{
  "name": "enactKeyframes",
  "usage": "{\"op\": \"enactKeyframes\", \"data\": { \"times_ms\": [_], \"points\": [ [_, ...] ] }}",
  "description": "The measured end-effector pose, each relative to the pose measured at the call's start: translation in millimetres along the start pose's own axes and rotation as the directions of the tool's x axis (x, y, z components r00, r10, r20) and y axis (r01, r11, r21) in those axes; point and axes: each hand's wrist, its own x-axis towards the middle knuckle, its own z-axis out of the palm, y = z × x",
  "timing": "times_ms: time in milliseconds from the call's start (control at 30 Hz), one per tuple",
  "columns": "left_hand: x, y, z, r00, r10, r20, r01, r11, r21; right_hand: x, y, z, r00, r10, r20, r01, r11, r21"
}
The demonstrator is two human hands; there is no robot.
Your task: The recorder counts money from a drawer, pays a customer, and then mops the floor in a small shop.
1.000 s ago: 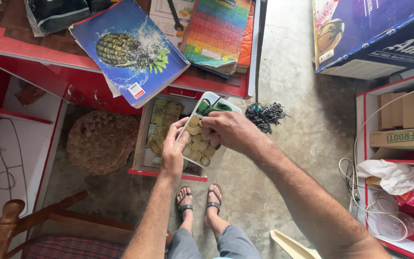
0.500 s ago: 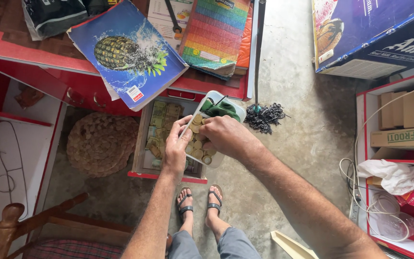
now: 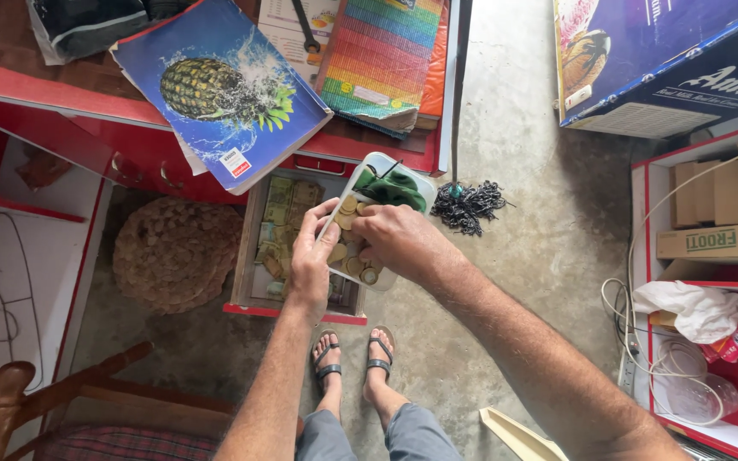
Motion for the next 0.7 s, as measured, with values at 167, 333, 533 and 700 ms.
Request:
{"op": "enactKeyframes", "data": {
  "times_ms": [167, 333, 533, 700],
  "points": [
    [-3, -3, 4, 0.999, -0.013, 0.032, 0.013, 1.000, 0.008, 4, -4, -9, 0.970, 0.166, 0.178, -0.160, 0.986, -0.051],
    [-4, -2, 4, 0.999, -0.014, 0.037, 0.013, 0.999, 0.035, 1, 14, -17, 0.947, 0.132, 0.294, -0.166, 0.981, 0.095],
    [-1, 2, 7, 0.994, 0.066, 0.083, -0.077, 0.987, 0.142, -6, 16, -42, 0.901, 0.300, 0.313, -0.433, 0.661, 0.613],
    [-1, 5, 9, 0.995, 0.069, 0.070, -0.077, 0.988, 0.130, -14, 24, -42, 0.903, 0.230, 0.364, -0.403, 0.750, 0.524]
  ]
}}
